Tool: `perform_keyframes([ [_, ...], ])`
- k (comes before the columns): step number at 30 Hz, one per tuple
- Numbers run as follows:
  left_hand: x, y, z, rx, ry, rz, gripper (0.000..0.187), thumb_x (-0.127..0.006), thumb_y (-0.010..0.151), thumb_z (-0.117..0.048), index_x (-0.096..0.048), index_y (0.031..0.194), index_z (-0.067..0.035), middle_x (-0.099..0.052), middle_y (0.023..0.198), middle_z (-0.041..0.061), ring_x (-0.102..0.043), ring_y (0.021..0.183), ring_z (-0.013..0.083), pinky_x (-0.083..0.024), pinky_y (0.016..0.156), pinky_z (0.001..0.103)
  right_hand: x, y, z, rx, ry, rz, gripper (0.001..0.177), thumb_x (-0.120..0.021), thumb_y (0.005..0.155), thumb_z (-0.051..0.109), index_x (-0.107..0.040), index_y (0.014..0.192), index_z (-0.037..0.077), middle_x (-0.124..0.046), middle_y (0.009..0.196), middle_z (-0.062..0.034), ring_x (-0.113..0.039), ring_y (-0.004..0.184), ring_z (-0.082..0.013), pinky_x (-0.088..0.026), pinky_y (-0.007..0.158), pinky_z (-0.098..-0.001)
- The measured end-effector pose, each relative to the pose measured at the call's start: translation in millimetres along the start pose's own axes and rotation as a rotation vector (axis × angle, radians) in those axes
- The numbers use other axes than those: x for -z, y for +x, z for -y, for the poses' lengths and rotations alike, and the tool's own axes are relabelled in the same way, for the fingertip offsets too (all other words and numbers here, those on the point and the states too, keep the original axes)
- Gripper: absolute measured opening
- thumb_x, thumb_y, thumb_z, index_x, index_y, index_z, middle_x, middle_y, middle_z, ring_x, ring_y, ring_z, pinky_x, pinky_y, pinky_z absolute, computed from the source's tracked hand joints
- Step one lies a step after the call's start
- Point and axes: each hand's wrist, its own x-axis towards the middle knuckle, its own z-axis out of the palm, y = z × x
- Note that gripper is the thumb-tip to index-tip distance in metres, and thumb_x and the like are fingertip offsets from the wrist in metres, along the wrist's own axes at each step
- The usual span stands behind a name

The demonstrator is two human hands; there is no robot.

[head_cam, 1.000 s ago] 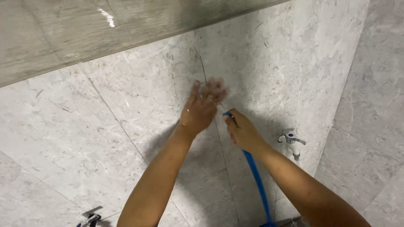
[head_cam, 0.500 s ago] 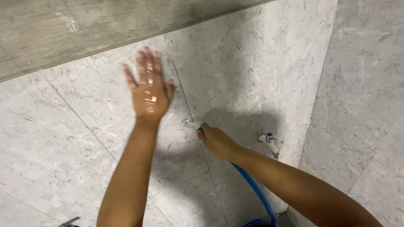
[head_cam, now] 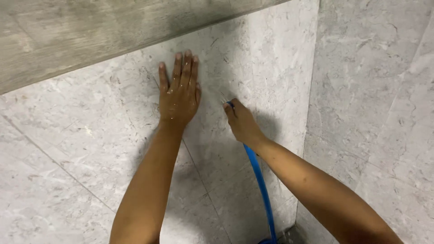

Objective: Rinsing and washing the bathroom wall tiles and floor using a hose.

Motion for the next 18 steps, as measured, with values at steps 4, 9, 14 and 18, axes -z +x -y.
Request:
perform_keyframes([
  [4,-32,-17,-51,-0.245,0.257,0.148,0.065,-0.042,0.110,-0.031,-0.029,0.167,-0.002,-0.024,0.170,0.018,-0.017,0.155,0.0326,-0.007,0.124,0.056,16,22,-25,0.089,0.113,-0.187,0.038,-0.045,0.110,0.035,-0.059,0.102,0.000,-0.057,0.071,-0.0092,-0.048,0.062,-0.0165,-0.044,0.056,-0.0375],
  [9,-48,-9,-85,-0.250,-0.082,0.036,0.068,-0.045,0.103,-0.040,-0.027,0.164,-0.017,-0.017,0.172,0.003,-0.011,0.159,0.0221,-0.006,0.129,0.051,26,29,-41,-0.008,-0.047,-0.202,0.033,-0.045,0.104,0.032,-0.054,0.107,0.001,-0.060,0.066,-0.0090,-0.058,0.056,-0.0198,-0.048,0.056,-0.0419],
  [14,-40,79,-79,-0.102,-0.077,-0.025,0.068,-0.043,0.106,-0.043,-0.025,0.167,-0.016,-0.016,0.173,0.006,-0.012,0.159,0.0233,-0.005,0.129,0.052,52,29,-31,-0.065,-0.081,-0.152,0.037,-0.043,0.108,0.035,-0.057,0.105,0.001,-0.058,0.065,-0.0158,-0.056,0.058,-0.0265,-0.046,0.060,-0.0446],
  [18,-44,103,-116,-0.016,-0.015,-0.066,0.069,-0.043,0.105,-0.044,-0.026,0.164,-0.012,-0.023,0.170,0.013,-0.018,0.156,0.0261,-0.005,0.123,0.057,83,47,-116,-0.011,-0.092,-0.258,0.033,-0.046,0.106,0.029,-0.060,0.102,0.000,-0.062,0.073,-0.0161,-0.061,0.064,-0.0241,-0.050,0.064,-0.0422],
])
